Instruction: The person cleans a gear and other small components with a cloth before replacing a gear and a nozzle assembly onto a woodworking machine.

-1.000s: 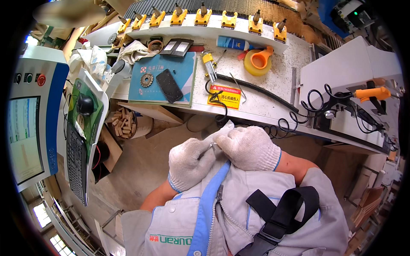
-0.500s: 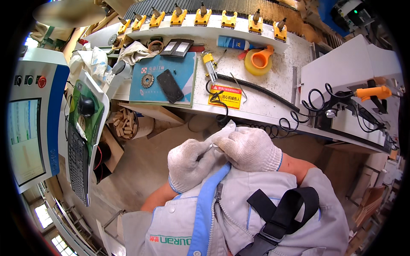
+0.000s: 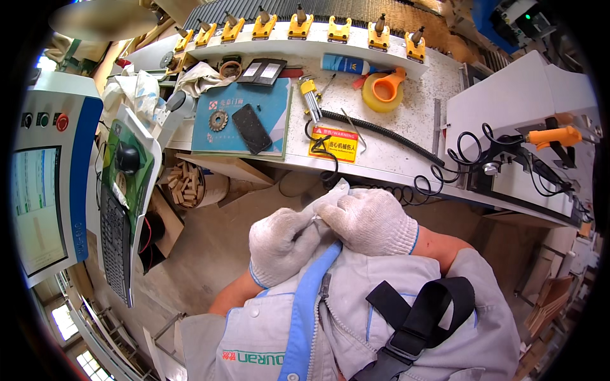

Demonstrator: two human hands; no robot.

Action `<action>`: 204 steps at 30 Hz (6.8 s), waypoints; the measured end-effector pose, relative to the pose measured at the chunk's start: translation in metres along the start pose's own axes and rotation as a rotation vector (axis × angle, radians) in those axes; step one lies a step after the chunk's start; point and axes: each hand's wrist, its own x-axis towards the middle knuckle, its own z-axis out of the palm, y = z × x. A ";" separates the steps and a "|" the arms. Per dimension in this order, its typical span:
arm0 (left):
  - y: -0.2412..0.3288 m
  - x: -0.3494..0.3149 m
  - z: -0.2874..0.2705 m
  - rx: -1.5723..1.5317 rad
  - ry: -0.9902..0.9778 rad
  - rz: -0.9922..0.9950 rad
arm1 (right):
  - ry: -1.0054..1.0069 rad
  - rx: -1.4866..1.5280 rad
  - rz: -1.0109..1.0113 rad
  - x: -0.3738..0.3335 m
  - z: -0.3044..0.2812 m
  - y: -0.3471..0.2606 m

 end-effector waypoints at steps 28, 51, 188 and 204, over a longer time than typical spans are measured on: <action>0.005 -0.004 0.004 -0.030 0.090 0.041 | 0.099 0.057 -0.010 -0.007 0.004 0.001; 0.001 -0.010 -0.002 0.013 -0.080 0.016 | 0.040 0.010 -0.134 -0.009 0.002 0.007; -0.198 0.029 0.273 -0.644 -0.008 -0.880 | -0.400 -0.239 0.135 -0.017 0.164 0.196; -0.114 0.012 0.156 -1.321 0.064 -0.601 | -0.219 1.243 1.134 -0.032 0.083 0.093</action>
